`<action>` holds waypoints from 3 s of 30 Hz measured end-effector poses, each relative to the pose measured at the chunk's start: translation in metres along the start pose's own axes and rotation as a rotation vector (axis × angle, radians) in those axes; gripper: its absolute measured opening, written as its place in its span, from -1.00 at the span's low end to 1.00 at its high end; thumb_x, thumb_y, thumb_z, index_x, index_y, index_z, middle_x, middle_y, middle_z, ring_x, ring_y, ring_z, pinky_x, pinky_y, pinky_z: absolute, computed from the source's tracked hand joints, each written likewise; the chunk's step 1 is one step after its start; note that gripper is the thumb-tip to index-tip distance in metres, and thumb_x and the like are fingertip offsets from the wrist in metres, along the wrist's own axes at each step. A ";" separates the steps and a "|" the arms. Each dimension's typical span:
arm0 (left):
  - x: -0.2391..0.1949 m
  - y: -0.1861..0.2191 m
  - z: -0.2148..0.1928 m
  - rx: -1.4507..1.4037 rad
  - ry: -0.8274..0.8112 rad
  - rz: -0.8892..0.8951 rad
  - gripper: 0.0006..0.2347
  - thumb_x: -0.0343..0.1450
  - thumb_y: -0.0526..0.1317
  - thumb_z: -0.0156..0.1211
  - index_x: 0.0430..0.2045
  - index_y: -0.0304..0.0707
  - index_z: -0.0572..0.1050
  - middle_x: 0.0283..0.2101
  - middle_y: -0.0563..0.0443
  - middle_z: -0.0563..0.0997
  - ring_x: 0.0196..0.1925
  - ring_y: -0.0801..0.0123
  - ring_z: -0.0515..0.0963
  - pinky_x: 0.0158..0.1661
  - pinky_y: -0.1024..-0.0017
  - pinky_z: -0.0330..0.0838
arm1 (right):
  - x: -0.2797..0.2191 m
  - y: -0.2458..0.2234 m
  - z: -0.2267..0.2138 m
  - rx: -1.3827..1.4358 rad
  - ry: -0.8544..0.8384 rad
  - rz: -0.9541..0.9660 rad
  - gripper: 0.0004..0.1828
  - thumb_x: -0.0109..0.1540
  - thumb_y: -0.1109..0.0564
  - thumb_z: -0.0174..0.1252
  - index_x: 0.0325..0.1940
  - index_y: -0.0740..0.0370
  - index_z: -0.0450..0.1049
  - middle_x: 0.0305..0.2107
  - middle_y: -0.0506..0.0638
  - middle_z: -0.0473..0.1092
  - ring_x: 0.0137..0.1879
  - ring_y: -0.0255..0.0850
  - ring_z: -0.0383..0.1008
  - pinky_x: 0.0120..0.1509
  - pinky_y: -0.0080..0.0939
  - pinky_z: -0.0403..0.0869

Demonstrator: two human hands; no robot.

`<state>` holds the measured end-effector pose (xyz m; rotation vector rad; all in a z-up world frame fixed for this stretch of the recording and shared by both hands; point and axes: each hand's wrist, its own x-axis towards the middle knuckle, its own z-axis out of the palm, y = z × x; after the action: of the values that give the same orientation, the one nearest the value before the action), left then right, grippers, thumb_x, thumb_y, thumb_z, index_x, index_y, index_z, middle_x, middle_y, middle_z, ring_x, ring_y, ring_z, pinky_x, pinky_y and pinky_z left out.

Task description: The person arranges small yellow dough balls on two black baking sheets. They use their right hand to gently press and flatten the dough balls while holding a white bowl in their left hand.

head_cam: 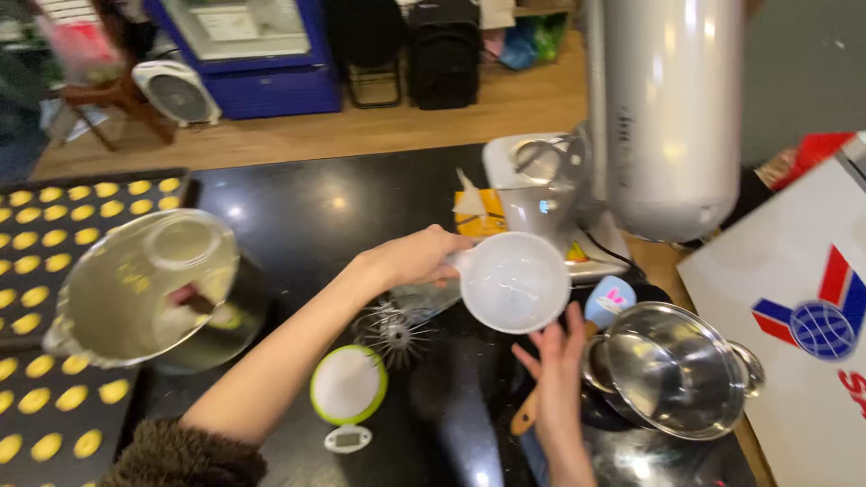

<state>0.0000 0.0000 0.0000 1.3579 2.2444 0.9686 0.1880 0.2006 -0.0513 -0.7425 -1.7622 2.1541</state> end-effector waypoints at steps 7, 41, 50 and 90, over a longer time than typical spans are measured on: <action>-0.155 0.166 -0.015 0.053 0.128 -0.353 -0.76 0.44 -0.03 0.21 -0.42 -0.21 0.46 -0.64 0.02 0.63 -0.65 0.42 0.67 -0.55 0.42 0.50 | -0.084 -0.073 0.033 0.038 -0.287 -0.122 -0.26 0.21 -0.03 -0.02 0.49 0.16 0.12 0.21 0.16 0.36 0.12 0.06 0.46 -0.30 0.14 0.55; -1.072 0.012 0.019 -0.587 1.666 -1.541 -0.36 0.51 0.10 -0.46 -0.29 -0.25 0.76 -0.50 -0.10 0.74 -0.36 0.21 0.76 -0.18 0.38 0.46 | -0.655 0.222 0.733 -0.327 -1.442 -0.923 -0.06 0.42 -0.54 -0.66 0.33 0.03 0.45 0.55 0.26 -0.10 0.69 0.28 -0.31 0.66 0.41 -0.25; -1.209 -0.129 -0.010 -0.639 1.854 -1.269 -0.24 0.55 0.29 -0.57 -0.64 -0.39 0.49 -0.66 -0.08 0.35 -0.48 0.26 0.38 -0.30 0.26 0.58 | -0.622 0.396 0.898 -1.144 -0.662 -0.688 -0.39 0.43 -0.20 -0.29 0.44 0.11 0.31 0.55 0.25 -0.22 0.66 0.19 -0.42 0.61 0.30 -0.30; -1.196 -0.271 -0.144 -0.384 0.986 -0.940 -0.34 0.53 0.09 -0.59 -0.62 -0.18 0.62 -0.71 -0.05 0.61 -0.57 0.15 0.61 -0.41 0.30 0.35 | -0.680 0.335 0.953 -1.097 -0.635 -0.925 -0.13 0.40 -0.45 -0.48 -0.04 0.09 0.67 0.51 0.17 -0.06 0.62 0.37 -0.23 0.61 0.53 -0.21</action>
<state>0.3187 -1.1833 -0.1548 -0.5094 2.5851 1.6955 0.2837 -1.0130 -0.0974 0.6487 -2.7742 0.7205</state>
